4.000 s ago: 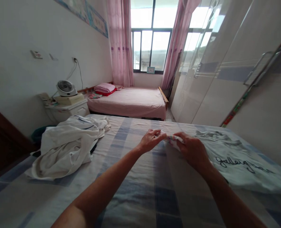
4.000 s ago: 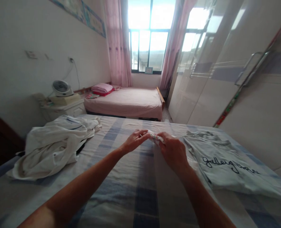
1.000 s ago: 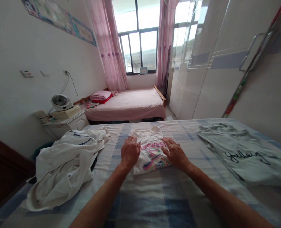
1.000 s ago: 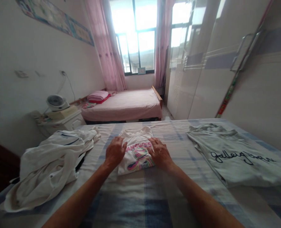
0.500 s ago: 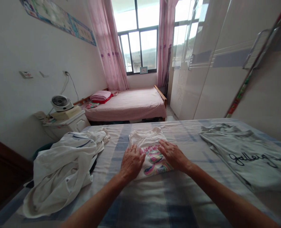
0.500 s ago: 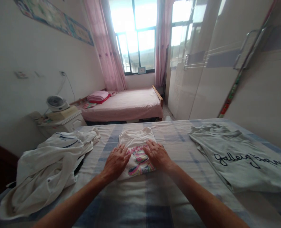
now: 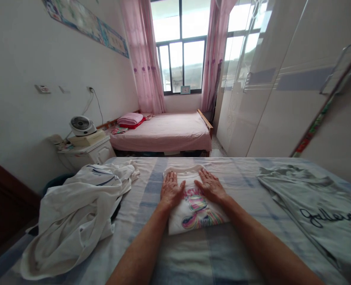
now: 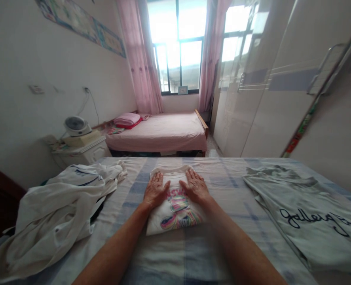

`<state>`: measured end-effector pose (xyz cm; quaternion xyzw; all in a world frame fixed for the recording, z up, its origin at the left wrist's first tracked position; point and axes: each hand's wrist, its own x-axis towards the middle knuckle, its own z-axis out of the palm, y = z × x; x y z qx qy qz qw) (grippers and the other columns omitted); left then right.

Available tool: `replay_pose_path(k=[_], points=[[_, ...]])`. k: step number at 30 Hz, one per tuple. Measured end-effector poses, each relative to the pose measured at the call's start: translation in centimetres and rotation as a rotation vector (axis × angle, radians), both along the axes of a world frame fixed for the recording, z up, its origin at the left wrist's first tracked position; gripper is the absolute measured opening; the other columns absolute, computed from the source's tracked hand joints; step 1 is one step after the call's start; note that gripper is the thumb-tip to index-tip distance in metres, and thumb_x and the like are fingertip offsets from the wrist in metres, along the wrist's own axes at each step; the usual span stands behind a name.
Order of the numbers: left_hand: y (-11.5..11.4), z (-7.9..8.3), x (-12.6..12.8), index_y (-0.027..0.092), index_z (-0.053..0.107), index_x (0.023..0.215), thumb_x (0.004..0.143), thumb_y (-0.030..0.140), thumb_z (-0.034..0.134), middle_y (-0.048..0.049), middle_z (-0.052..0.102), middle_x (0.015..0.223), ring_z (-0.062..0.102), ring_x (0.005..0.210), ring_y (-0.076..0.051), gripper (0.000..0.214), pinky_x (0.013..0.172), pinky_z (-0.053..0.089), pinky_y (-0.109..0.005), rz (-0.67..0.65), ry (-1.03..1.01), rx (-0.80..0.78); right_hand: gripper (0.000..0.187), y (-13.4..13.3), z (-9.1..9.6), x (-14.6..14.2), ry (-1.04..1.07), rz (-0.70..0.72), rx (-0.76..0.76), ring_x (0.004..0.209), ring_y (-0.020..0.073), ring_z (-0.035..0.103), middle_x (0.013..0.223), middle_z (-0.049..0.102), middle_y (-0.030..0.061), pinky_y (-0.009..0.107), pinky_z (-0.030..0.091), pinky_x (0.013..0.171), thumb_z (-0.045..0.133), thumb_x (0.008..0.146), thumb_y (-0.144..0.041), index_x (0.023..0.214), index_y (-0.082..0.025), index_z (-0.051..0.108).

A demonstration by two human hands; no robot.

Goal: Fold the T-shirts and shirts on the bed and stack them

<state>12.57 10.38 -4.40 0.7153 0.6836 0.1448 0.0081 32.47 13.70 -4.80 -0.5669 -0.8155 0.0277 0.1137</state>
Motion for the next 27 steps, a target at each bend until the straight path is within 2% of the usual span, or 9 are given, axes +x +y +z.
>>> replay_pose_path(k=[4,7,10,12,14,17,20,24,27], points=[[0.0,1.2,0.0,0.004,0.032,0.144,0.095,0.047,0.023,-0.0183,0.025,0.153,0.021,0.142,-0.028,0.066,0.114,0.020,-0.045,0.085,-0.044,-0.072,0.066,0.2,1.1,1.4,-0.019,-0.141,-0.088,0.141,0.0264,0.023,0.152,0.029,0.0164,0.044,0.018,0.113,0.025,0.095,-0.049,0.146,-0.008,0.033],[-1.1,1.9,1.2,0.006,0.033,0.144,0.094,0.042,0.028,-0.0190,0.026,0.152,0.020,0.142,-0.032,0.062,0.114,0.018,-0.051,0.103,-0.037,-0.079,0.063,-1.6,2.3,0.3,0.025,-0.153,-0.051,0.142,0.0266,0.023,0.152,0.027,0.0176,0.044,0.018,0.114,0.026,0.095,-0.045,0.145,-0.007,0.034],[-3.5,1.5,3.0,0.007,0.032,0.145,0.093,0.034,0.032,-0.0173,0.027,0.152,0.020,0.143,-0.029,0.059,0.115,0.017,-0.048,-0.080,-0.008,-0.005,0.057,-5.0,2.5,-1.7,0.066,0.038,0.051,0.142,0.0242,0.020,0.153,0.027,0.0149,0.042,0.016,0.115,0.024,0.097,-0.038,0.143,-0.010,0.039],[-5.2,0.9,3.6,0.008,0.030,0.146,0.092,0.033,0.034,-0.0157,0.026,0.153,0.018,0.143,-0.028,0.060,0.115,0.020,-0.046,-0.232,0.010,0.000,0.054,-7.3,1.9,-2.4,0.046,0.203,0.052,0.143,0.0234,0.019,0.153,0.028,0.0118,0.042,0.014,0.115,0.023,0.097,-0.037,0.141,-0.013,0.044],[-6.5,0.3,3.4,0.008,0.031,0.146,0.092,0.034,0.035,-0.0169,0.026,0.153,0.019,0.143,-0.028,0.060,0.115,0.022,-0.045,-0.282,0.031,-0.006,0.056,-8.9,1.3,-2.3,0.022,0.257,0.027,0.143,0.0232,0.019,0.153,0.029,0.0110,0.042,0.014,0.115,0.022,0.097,-0.042,0.140,-0.014,0.045],[-7.5,0.0,1.5,0.003,0.035,0.143,0.095,0.039,0.030,-0.0210,0.029,0.150,0.023,0.142,-0.027,0.060,0.115,0.023,-0.043,-0.257,0.066,0.014,0.068,-9.7,0.7,-1.2,0.014,0.150,0.013,0.142,0.0232,0.021,0.152,0.028,0.0137,0.041,0.014,0.116,0.023,0.095,-0.055,0.144,-0.010,0.037],[-7.9,0.1,-0.6,-0.001,0.036,0.141,0.096,0.044,0.028,-0.0230,0.032,0.149,0.025,0.141,-0.027,0.064,0.116,0.021,-0.039,-0.162,0.078,-0.004,0.075,-9.5,0.7,-0.1,0.022,0.033,-0.001,0.142,0.0235,0.020,0.153,0.026,0.0133,0.040,0.016,0.115,0.022,0.093,-0.060,0.146,-0.009,0.032],[-8.5,0.3,-2.2,0.002,0.040,0.139,0.096,0.044,0.029,-0.0220,0.037,0.147,0.031,0.139,-0.027,0.061,0.113,0.026,-0.040,-0.065,0.088,-0.021,0.069,-9.4,0.6,0.9,0.052,-0.119,-0.012,0.140,0.0256,0.027,0.151,0.033,0.0155,0.043,0.019,0.113,0.027,0.093,-0.055,0.143,-0.009,0.038],[-9.4,0.9,-2.5,0.008,0.046,0.135,0.096,0.040,0.032,-0.0192,0.041,0.145,0.030,0.139,-0.029,0.052,0.112,0.027,-0.046,-0.057,0.093,0.099,0.056,-9.5,0.7,2.1,0.196,-0.238,0.052,0.134,0.0260,0.037,0.143,0.045,0.0167,0.044,0.025,0.110,0.033,0.093,-0.048,0.133,-0.012,0.052]])
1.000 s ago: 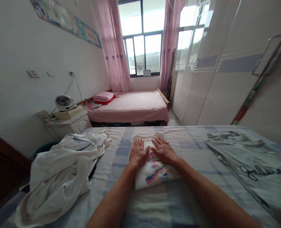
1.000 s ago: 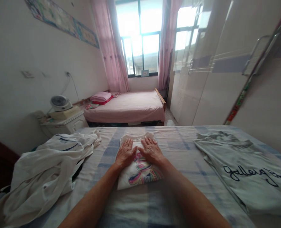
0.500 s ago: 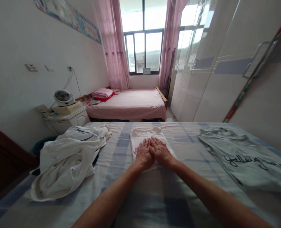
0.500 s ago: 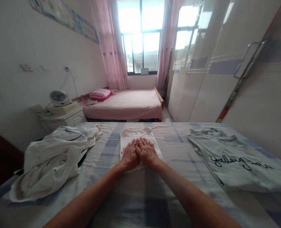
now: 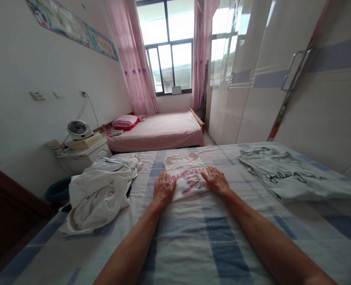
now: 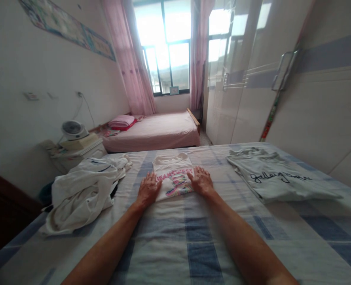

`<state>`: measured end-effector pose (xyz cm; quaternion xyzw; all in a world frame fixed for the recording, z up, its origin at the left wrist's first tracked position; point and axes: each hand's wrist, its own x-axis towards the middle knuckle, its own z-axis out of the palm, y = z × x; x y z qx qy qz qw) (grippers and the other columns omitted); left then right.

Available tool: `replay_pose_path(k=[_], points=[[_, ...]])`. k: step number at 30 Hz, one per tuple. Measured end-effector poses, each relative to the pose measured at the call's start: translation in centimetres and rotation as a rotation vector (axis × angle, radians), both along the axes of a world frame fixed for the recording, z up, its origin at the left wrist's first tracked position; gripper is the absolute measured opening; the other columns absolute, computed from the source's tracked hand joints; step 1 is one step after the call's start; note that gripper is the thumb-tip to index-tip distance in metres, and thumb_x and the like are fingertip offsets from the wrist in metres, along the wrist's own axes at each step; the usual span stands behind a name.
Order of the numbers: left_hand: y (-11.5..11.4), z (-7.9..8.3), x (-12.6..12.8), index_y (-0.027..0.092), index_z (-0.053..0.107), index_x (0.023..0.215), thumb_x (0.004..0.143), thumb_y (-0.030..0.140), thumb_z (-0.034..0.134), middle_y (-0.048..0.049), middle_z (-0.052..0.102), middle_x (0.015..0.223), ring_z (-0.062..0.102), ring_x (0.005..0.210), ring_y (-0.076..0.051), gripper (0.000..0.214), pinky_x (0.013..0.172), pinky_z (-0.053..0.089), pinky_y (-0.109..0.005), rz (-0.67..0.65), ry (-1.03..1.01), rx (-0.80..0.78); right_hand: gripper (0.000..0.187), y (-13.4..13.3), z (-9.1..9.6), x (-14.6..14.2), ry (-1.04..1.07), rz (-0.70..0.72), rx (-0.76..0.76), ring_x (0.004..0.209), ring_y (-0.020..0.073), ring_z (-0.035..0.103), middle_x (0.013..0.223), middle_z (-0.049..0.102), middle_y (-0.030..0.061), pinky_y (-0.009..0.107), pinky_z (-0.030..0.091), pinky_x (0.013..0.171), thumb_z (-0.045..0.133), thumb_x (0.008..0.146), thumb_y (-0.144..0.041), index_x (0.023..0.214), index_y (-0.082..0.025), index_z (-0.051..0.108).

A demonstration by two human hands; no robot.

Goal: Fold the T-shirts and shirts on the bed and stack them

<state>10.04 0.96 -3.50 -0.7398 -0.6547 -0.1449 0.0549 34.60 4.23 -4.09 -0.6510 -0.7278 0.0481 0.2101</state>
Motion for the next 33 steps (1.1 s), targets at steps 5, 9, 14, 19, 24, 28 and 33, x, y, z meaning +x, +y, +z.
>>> replay_pose_path(k=[5,9,14,19,24,28,33], points=[[-2.0,1.3,1.3,0.019,0.045,0.137,0.086,0.045,0.053,-0.0120,0.035,0.151,0.029,0.140,-0.026,0.057,0.114,0.024,-0.045,-0.518,0.005,0.107,0.049,-0.3,1.8,1.6,0.181,-0.146,0.159,0.121,0.0240,0.051,0.126,0.059,0.0172,0.039,0.038,0.099,0.024,0.095,-0.037,0.117,-0.013,0.060],[-2.9,1.8,3.2,0.022,0.047,0.135,0.083,0.025,0.055,-0.0109,0.041,0.146,0.039,0.134,-0.026,0.053,0.110,0.031,-0.043,-0.611,0.046,0.038,0.057,-1.4,4.2,0.7,0.365,-0.075,0.118,0.077,0.0190,0.066,0.082,0.071,0.0106,0.030,0.048,0.076,0.022,0.094,-0.047,0.080,-0.016,0.069],[-2.9,2.1,3.9,0.020,0.053,0.126,0.090,0.014,0.039,-0.0103,0.062,0.121,0.058,0.113,-0.021,0.039,0.095,0.046,-0.032,-0.441,0.003,-0.021,0.066,-4.3,5.6,-1.7,0.557,0.382,-0.686,0.042,0.0121,0.055,0.053,0.064,0.0058,0.023,0.043,0.044,0.039,0.081,-0.071,0.060,-0.014,0.066],[-2.5,2.3,3.0,0.020,0.052,0.127,0.094,0.021,0.037,-0.0094,0.069,0.108,0.066,0.096,-0.021,0.036,0.081,0.050,-0.029,-0.166,-0.132,-0.022,0.061,-5.9,5.1,-4.0,0.872,0.396,-0.969,0.060,0.0157,0.066,0.071,0.071,0.0096,0.024,0.052,0.055,0.052,0.076,-0.070,0.083,-0.012,0.068],[-2.2,1.6,2.6,0.020,0.053,0.127,0.092,0.021,0.042,-0.0095,0.068,0.114,0.067,0.098,-0.020,0.037,0.082,0.051,-0.028,-0.306,-0.130,0.101,0.036,-4.6,2.6,-6.2,1.705,0.281,-0.579,0.084,0.0145,0.066,0.090,0.070,0.0037,0.028,0.053,0.080,0.070,0.073,-0.049,0.089,-0.018,0.063],[-2.2,1.1,2.5,0.019,0.060,0.118,0.093,0.023,0.041,-0.0091,0.071,0.108,0.068,0.095,-0.020,0.031,0.080,0.054,-0.029,-0.509,-0.157,0.215,0.025,-3.6,0.8,-6.8,1.881,0.117,-0.393,0.073,0.0163,0.063,0.074,0.066,-0.0008,0.033,0.054,0.072,0.074,0.067,-0.034,0.080,-0.020,0.059],[-2.3,1.4,2.0,0.021,0.062,0.116,0.097,0.036,0.036,-0.0076,0.070,0.112,0.067,0.101,-0.020,0.036,0.086,0.052,-0.030,-0.473,-0.416,0.313,0.018,-2.7,2.4,-5.4,1.897,0.002,-0.253,0.070,0.0168,0.061,0.074,0.066,-0.0010,0.031,0.055,0.062,0.066,0.065,-0.019,0.080,-0.022,0.057]])
